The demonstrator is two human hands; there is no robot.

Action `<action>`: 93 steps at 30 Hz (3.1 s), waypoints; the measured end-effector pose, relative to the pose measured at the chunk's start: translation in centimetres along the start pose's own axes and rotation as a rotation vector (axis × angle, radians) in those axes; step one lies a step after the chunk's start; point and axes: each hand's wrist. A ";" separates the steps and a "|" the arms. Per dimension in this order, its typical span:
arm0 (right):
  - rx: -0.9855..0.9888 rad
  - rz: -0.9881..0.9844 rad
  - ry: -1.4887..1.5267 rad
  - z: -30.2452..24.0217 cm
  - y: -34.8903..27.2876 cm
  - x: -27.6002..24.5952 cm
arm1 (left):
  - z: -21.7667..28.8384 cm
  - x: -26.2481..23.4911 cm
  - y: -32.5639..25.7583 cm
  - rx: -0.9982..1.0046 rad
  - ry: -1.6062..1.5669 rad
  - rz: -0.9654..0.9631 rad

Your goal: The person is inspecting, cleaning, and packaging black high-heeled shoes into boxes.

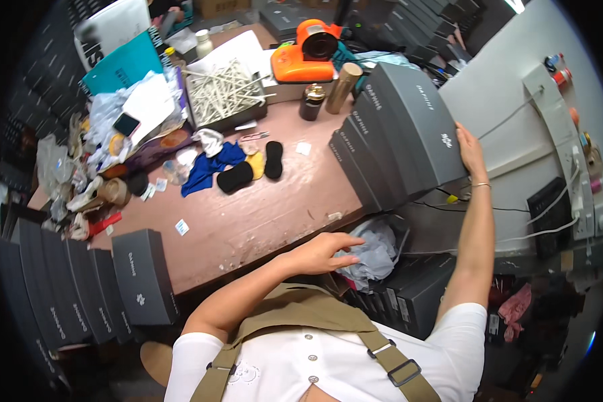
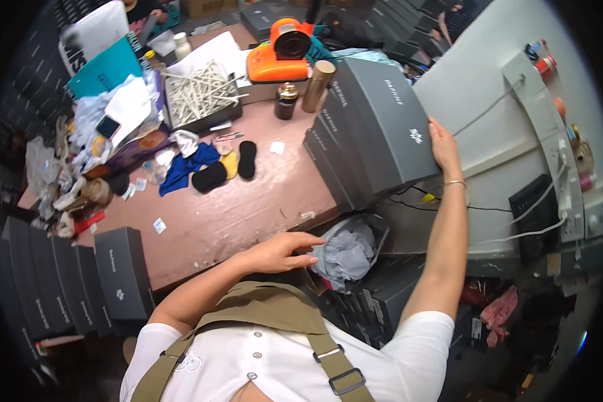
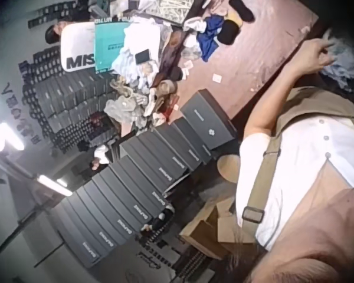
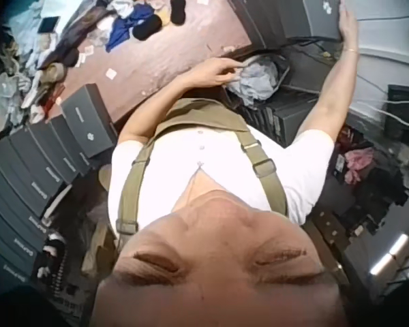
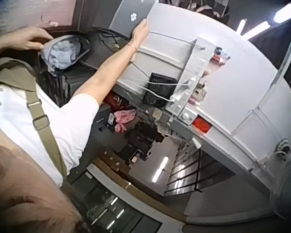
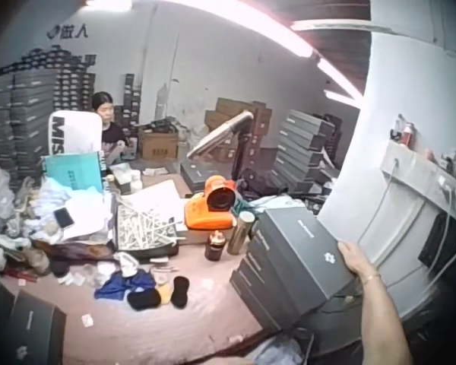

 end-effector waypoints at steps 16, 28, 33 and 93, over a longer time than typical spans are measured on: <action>0.306 -1.062 1.120 -53.2 -30.2 43.5 | -11.4 7.2 -33.3 -0.347 -0.285 1.570; 0.391 -1.261 1.086 -54.6 -31.9 47.8 | -20.5 0.2 -47.2 -1.232 0.543 1.604; 0.432 -1.487 1.205 -54.6 -32.3 49.0 | -19.7 -4.0 -43.7 -1.344 0.273 1.490; -0.358 -0.440 0.257 -40.3 -2.2 52.4 | -20.8 -7.6 -45.8 -0.816 -0.239 1.445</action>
Point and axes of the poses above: each hand's wrist, its own y-axis towards the middle knuckle, its own x-axis out of the palm, z = x × y, and after that the axes turned 11 degrees about -x, right-handed
